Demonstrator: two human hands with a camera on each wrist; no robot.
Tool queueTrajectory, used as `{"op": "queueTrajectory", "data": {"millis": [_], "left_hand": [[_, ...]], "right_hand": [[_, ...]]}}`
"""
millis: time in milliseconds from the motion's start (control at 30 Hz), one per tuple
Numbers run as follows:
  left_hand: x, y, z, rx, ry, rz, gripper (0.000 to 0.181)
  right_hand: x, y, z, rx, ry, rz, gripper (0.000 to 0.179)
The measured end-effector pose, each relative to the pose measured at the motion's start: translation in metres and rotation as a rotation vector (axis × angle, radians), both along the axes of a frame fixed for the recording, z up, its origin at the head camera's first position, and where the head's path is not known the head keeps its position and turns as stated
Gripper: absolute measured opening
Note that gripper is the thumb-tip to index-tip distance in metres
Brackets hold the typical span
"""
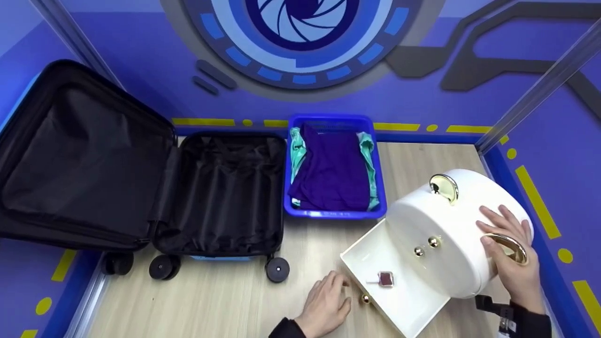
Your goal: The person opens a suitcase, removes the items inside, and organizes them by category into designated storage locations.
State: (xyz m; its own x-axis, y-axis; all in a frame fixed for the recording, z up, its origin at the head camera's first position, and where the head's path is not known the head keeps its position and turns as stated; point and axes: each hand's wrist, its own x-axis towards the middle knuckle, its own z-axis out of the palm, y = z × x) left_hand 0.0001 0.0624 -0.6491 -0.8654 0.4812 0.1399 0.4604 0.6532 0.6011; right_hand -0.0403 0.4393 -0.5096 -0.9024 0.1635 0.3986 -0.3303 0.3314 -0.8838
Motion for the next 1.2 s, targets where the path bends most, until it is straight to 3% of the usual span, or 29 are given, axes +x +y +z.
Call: {"op": "queueTrajectory", "data": {"millis": [100, 200, 333, 500, 667, 800, 933, 1200], "left_hand": [[0.007, 0.006, -0.006, 0.006, -0.122, 0.008, 0.027], [0.011, 0.015, -0.009, -0.036, -0.163, -0.015, 0.030], [0.012, 0.027, -0.010, -0.092, -0.126, -0.022, 0.035], [0.008, 0.036, -0.009, -0.108, -0.068, 0.036, 0.028], [-0.003, 0.042, -0.005, -0.077, 0.021, 0.053, 0.023], [-0.013, 0.051, -0.002, -0.075, 0.080, 0.035, 0.024], [-0.024, 0.063, -0.001, -0.106, 0.076, 0.026, 0.023], [-0.048, 0.090, 0.002, -0.158, 0.045, 0.006, 0.024]], "right_hand": [[0.001, -0.003, 0.003, -0.013, 0.047, 0.028, 0.031], [0.003, -0.008, 0.008, -0.027, 0.074, 0.049, 0.030], [0.004, -0.013, 0.012, -0.021, 0.060, 0.044, 0.030], [0.004, -0.012, 0.010, -0.003, 0.074, 0.054, 0.030], [0.004, -0.011, 0.010, -0.038, 0.085, 0.064, 0.031], [0.003, -0.010, 0.010, -0.005, 0.082, 0.060, 0.031], [0.002, -0.010, 0.008, 0.025, 0.079, 0.056, 0.031], [0.002, -0.009, 0.010, -0.015, 0.090, 0.067, 0.030]]}}
